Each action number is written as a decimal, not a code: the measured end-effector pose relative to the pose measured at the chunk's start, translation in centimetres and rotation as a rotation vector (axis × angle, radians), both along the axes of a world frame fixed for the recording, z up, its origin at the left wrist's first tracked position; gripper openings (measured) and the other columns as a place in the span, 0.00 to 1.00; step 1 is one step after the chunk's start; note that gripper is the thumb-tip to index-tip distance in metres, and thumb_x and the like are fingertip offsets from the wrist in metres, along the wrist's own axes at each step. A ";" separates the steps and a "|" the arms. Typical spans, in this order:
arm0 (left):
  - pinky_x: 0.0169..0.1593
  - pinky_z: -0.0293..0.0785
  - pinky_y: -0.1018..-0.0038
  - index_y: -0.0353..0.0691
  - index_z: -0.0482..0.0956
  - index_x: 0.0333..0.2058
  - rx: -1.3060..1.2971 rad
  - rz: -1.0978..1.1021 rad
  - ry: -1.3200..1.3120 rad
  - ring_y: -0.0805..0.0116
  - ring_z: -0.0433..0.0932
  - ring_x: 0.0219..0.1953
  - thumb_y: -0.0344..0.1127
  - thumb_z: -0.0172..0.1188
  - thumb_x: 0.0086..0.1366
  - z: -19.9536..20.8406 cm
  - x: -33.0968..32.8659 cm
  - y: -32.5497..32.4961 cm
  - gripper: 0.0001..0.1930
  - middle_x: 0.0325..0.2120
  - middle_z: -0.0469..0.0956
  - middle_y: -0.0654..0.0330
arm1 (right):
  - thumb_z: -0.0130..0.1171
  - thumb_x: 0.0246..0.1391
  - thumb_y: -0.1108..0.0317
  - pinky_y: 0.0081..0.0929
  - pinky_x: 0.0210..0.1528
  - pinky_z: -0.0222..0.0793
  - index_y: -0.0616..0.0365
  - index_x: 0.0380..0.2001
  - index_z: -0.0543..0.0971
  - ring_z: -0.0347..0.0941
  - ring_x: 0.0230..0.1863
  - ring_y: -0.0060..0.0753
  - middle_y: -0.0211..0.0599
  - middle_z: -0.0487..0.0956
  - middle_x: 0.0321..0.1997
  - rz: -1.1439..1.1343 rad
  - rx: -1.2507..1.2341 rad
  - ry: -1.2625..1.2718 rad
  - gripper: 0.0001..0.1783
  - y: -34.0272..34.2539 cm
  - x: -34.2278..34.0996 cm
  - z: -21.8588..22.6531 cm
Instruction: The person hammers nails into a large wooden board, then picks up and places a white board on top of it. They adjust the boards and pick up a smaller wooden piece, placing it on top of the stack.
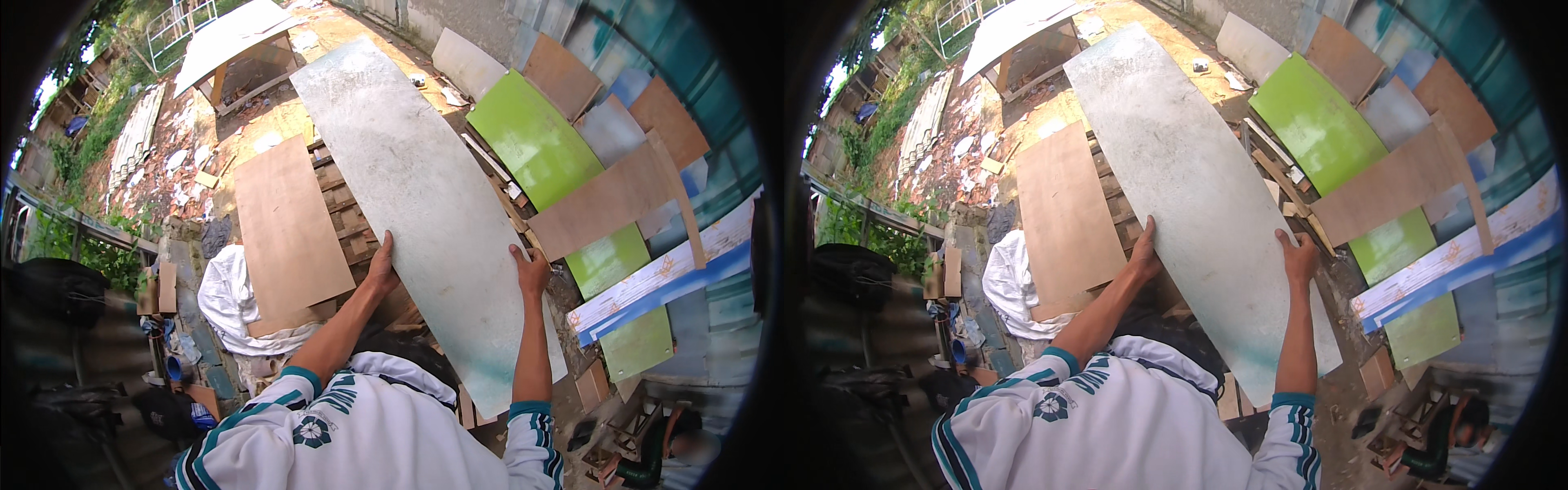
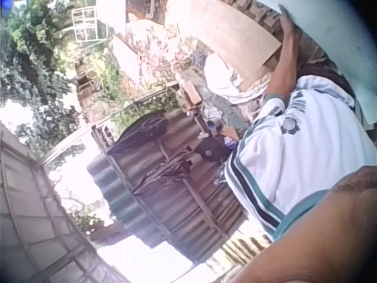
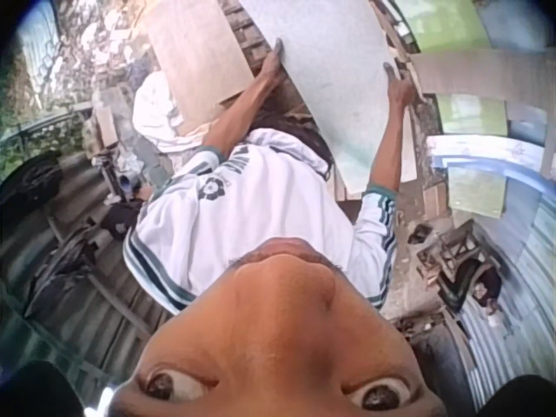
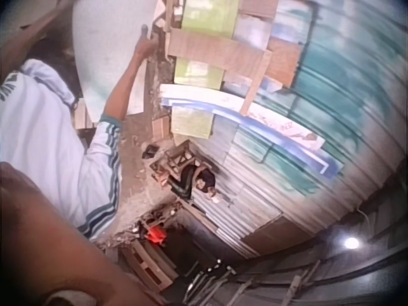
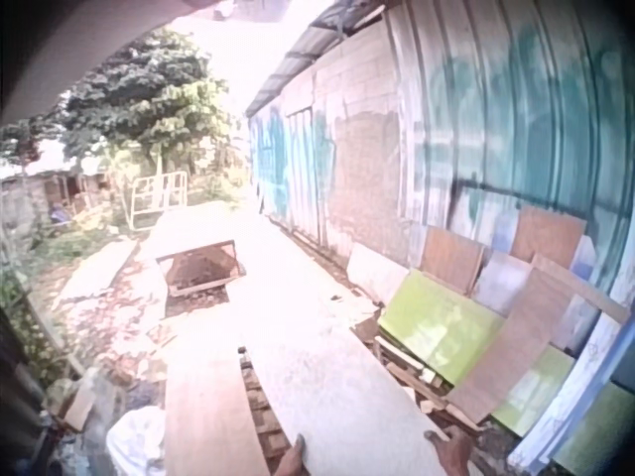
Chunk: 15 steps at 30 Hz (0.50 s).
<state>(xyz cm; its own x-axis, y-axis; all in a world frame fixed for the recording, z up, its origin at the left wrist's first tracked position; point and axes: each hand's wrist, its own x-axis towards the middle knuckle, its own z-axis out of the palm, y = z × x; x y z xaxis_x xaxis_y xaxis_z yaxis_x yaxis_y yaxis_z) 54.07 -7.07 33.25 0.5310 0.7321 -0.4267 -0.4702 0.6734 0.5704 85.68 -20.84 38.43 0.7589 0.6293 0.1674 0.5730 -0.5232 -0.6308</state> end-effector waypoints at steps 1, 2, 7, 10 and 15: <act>0.67 0.63 0.50 0.39 0.57 0.70 0.021 0.018 -0.009 0.53 0.65 0.66 0.68 0.51 0.69 -0.8 0.4 0.2 0.44 0.66 0.65 0.53 | 0.71 0.46 0.35 0.43 0.36 0.72 0.61 0.28 0.82 0.80 0.30 0.47 0.43 0.83 0.26 -0.035 0.009 -0.038 0.34 0.3 -0.3 1.0; 0.67 0.63 0.50 0.39 0.57 0.70 0.037 0.030 -0.018 0.53 0.65 0.66 0.69 0.51 0.68 -1.6 1.1 0.1 0.45 0.67 0.64 0.52 | 0.71 0.46 0.35 0.43 0.36 0.72 0.60 0.28 0.82 0.80 0.29 0.48 0.42 0.83 0.25 -0.076 0.013 -0.076 0.33 0.4 -0.6 1.9; 0.64 0.68 0.55 0.27 0.57 0.68 -0.117 0.146 0.513 0.51 0.71 0.61 0.74 0.48 0.66 -3.9 5.2 -2.2 0.52 0.64 0.66 0.48 | 0.73 0.44 0.37 0.44 0.35 0.73 0.55 0.27 0.82 0.81 0.32 0.48 0.42 0.84 0.28 -0.121 -0.063 -0.048 0.29 -1.0 -3.4 6.4; 0.63 0.69 0.57 0.23 0.61 0.65 -0.310 0.295 0.471 0.51 0.72 0.60 0.75 0.42 0.67 -5.9 6.8 -1.6 0.53 0.63 0.68 0.46 | 0.72 0.49 0.43 0.45 0.35 0.72 0.55 0.27 0.80 0.80 0.34 0.49 0.42 0.82 0.28 -0.050 -0.065 -0.021 0.25 -3.1 -7.3 8.6; 0.63 0.70 0.59 0.27 0.67 0.63 -0.441 0.470 0.547 0.51 0.73 0.60 0.72 0.38 0.71 -5.8 8.9 -2.1 0.47 0.60 0.73 0.49 | 0.71 0.51 0.55 0.48 0.42 0.73 0.56 0.39 0.75 0.79 0.42 0.53 0.44 0.81 0.37 0.224 -0.215 -0.128 0.20 -7.2 -9.8 12.0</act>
<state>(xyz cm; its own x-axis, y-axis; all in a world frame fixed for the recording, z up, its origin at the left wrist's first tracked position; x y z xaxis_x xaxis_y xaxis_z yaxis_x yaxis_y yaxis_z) 62.95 -9.16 27.48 -0.1521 0.5308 -0.8337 -0.4911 0.6915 0.5298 75.86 -28.04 50.41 0.5787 0.8096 0.0979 0.7566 -0.4883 -0.4348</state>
